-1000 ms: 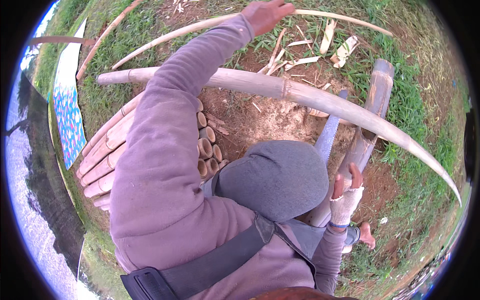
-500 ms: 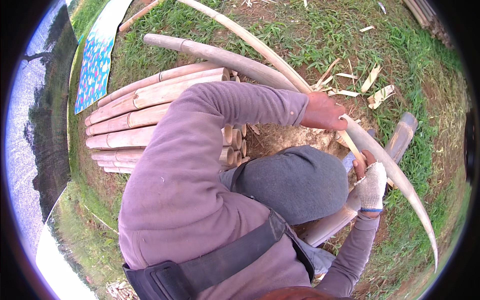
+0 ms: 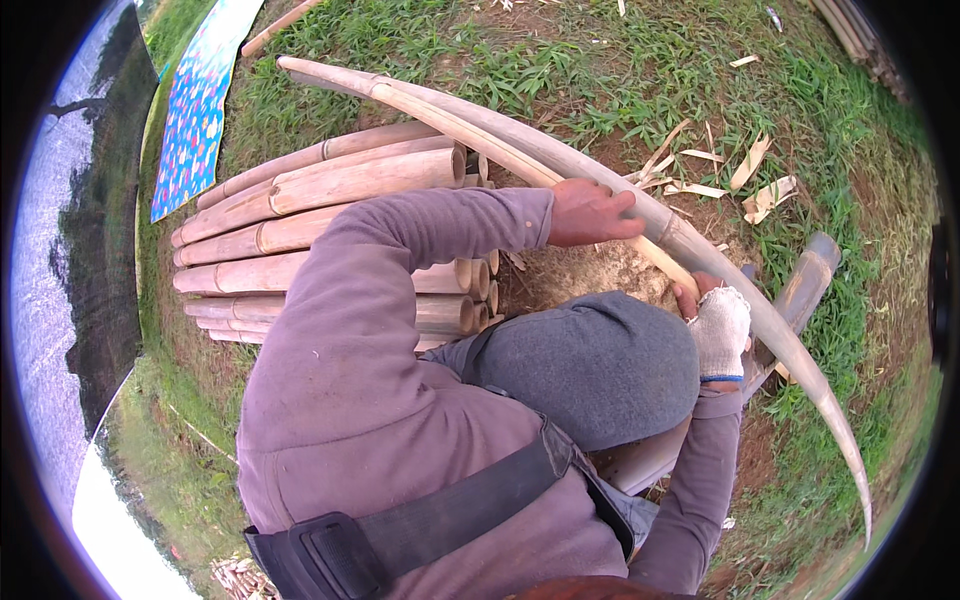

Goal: The person uses a hand saw to cut long bamboo poles into shorter sections. They position each pole on a makeshift support, saw through it, and then place the cut pieces onto a growing stack nearby.

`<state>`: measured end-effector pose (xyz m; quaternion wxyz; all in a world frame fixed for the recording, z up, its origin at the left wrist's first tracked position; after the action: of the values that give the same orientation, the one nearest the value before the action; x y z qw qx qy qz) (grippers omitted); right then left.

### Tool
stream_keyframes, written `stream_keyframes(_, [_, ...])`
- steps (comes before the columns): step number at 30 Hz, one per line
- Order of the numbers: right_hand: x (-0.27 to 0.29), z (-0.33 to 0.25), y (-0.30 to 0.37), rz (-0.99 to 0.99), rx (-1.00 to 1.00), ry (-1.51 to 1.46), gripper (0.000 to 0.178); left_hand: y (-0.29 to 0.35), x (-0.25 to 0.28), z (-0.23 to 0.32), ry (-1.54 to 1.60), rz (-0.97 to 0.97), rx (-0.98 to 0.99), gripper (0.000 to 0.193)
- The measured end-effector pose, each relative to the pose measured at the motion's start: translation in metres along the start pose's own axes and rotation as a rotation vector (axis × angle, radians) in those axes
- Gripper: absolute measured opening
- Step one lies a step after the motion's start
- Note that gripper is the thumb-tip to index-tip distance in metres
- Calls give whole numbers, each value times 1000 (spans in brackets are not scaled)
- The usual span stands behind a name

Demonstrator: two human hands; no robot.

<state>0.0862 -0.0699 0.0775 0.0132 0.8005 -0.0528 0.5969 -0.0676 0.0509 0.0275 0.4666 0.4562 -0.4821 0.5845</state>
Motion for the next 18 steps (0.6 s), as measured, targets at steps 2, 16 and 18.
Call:
stream_keyframes(2, [-1, -2, -4, 4, 5, 49, 38, 4, 0, -5, -9, 12, 11, 37])
stream_keyframes(16, [-8, 60, -37, 105, -198, 151, 51, -79, 1, 8, 128, 86, 129, 82])
stream_keyframes(18, [-22, 73, -33, 44, -257, 97, 48, -93, -17, 15, 112, -49, 136, 85])
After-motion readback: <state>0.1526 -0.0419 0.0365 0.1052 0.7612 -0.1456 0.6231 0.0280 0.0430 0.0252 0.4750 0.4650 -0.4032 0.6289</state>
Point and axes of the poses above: each hand's wrist, its own y-axis away from the middle knuckle, its own x-axis out of the back of the hand, z = x × y, the point moved 10 cm from there along -y, towards the middle knuckle
